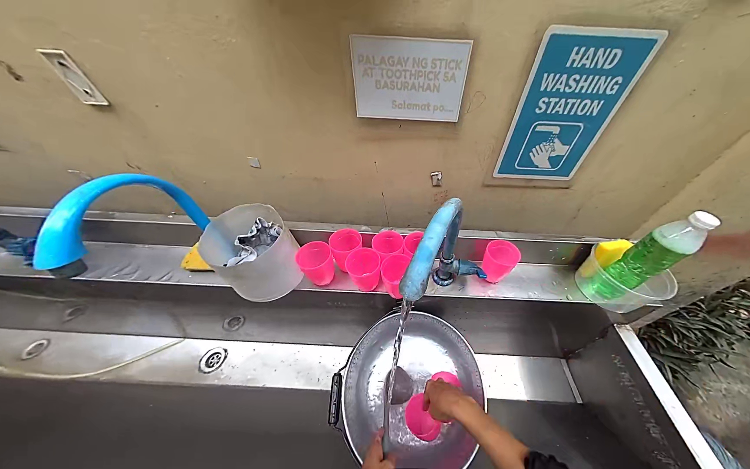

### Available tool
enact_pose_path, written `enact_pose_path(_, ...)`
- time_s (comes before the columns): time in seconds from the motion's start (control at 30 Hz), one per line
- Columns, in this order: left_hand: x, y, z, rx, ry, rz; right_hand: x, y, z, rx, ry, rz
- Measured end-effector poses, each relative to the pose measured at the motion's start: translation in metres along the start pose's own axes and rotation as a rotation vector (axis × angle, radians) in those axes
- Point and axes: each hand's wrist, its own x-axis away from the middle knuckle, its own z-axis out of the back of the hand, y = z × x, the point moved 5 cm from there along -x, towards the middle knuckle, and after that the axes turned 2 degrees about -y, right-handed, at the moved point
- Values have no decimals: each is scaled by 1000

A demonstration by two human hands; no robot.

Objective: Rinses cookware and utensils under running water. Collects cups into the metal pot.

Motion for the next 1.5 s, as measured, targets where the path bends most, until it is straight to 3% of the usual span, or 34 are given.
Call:
enact_pose_path(0.07, -23, -2, -14, -84, -16, -35, 24, 9, 38, -172, 243, -19)
enact_pose_path(0.13, -35, 2, -21, -271, -63, -39, 79, 23, 97, -329, 770, -31)
enact_pose_path(0.2, -41, 10, -24, -554, -154, -4, 126, 43, 154, -272, 1301, 25)
enact_pose_path(0.23, -43, 16, -24, -680, -217, 5, 136, 54, 178, -188, 1423, 62)
enact_pose_path(0.27, -47, 21, -22, -780, -278, 6, 137, 64, 199, -89, 1444, 75)
enact_pose_path(0.37, -62, 47, -5, -859, -333, -13, 122, 83, 233, 199, 1262, 12)
enact_pose_path(0.4, -59, 70, 8, -836, -253, -38, 124, 87, 234, 252, 1245, -2)
enact_pose_path(0.47, -41, 131, 41, -800, 103, -202, 147, 84, 222, 257, 1286, -22)
enact_pose_path(0.53, -12, 202, 69, -801, 492, -518, 179, 70, 190, 163, 1361, 85)
enact_pose_path(0.6, -8, 260, 79, -813, 640, -921, 189, 42, 139, 49, 1277, 203)
enact_pose_path(0.67, -19, 308, 71, -945, 509, -998, 160, 7, 80, -15, 1019, 248)
enact_pose_path(0.77, -46, 350, 46, -1317, 222, -692, 73, -16, 3, 52, 648, 189)
enact_pose_path(0.87, -82, 358, 36, -1551, 98, -555, 15, -6, -31, 176, 483, 72)
enact_pose_path(1.03, -90, 353, 34, -1469, 129, -669, 12, 1, -37, 147, 532, 70)
enact_pose_path(1.23, -84, 349, 35, -1346, 169, -765, 43, 8, -35, 189, 1024, 139)
enact_pose_path(1.37, -73, 345, 36, -1223, 111, -874, 44, 22, -40, 278, 1198, 207)
enact_pose_path(1.5, -52, 329, 45, -1128, 129, -1012, 41, 34, -45, 170, 1337, 302)
